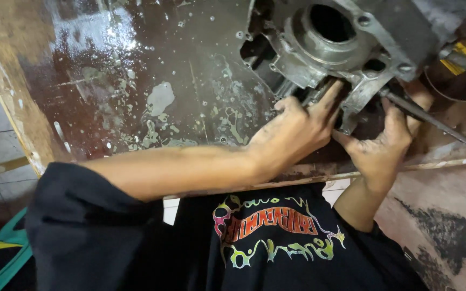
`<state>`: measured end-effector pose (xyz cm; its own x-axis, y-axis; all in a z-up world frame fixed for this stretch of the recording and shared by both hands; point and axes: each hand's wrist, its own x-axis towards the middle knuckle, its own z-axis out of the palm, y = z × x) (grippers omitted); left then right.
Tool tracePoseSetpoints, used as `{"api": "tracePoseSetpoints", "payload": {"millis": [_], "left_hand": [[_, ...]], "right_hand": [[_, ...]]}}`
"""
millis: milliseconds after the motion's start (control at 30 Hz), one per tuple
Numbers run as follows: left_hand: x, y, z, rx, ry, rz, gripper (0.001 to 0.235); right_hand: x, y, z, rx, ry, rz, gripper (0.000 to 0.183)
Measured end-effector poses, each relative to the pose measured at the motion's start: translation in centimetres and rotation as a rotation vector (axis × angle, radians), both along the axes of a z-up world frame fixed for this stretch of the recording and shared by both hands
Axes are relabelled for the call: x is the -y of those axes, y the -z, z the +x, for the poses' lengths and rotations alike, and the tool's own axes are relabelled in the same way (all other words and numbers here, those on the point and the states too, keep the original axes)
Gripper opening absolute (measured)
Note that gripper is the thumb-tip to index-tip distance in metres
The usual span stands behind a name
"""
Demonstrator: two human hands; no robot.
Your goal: Cleaning and preparing a motorcycle engine crankcase using a brush and cloth.
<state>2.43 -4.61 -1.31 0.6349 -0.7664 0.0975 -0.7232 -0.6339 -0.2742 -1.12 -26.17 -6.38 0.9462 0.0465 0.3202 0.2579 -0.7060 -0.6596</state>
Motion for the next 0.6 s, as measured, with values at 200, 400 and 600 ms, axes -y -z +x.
{"api": "tracePoseSetpoints", "payload": {"millis": [200, 400, 600], "left_hand": [[-3.3, -2.7, -1.5, 0.064, 0.027, 0.024, 0.047], [-5.3, -2.1, -0.4, 0.119, 0.077, -0.100, 0.037], [-6.3, -5.4, 0.0, 0.064, 0.068, -0.188, 0.063]], "right_hand": [[-0.6, -0.2, 0.6, 0.044, -0.033, 0.008, 0.068], [-0.9, -0.4, 0.5, 0.045, -0.036, -0.118, 0.062], [-1.3, -0.2, 1.1, 0.058, -0.091, 0.150, 0.073]]}}
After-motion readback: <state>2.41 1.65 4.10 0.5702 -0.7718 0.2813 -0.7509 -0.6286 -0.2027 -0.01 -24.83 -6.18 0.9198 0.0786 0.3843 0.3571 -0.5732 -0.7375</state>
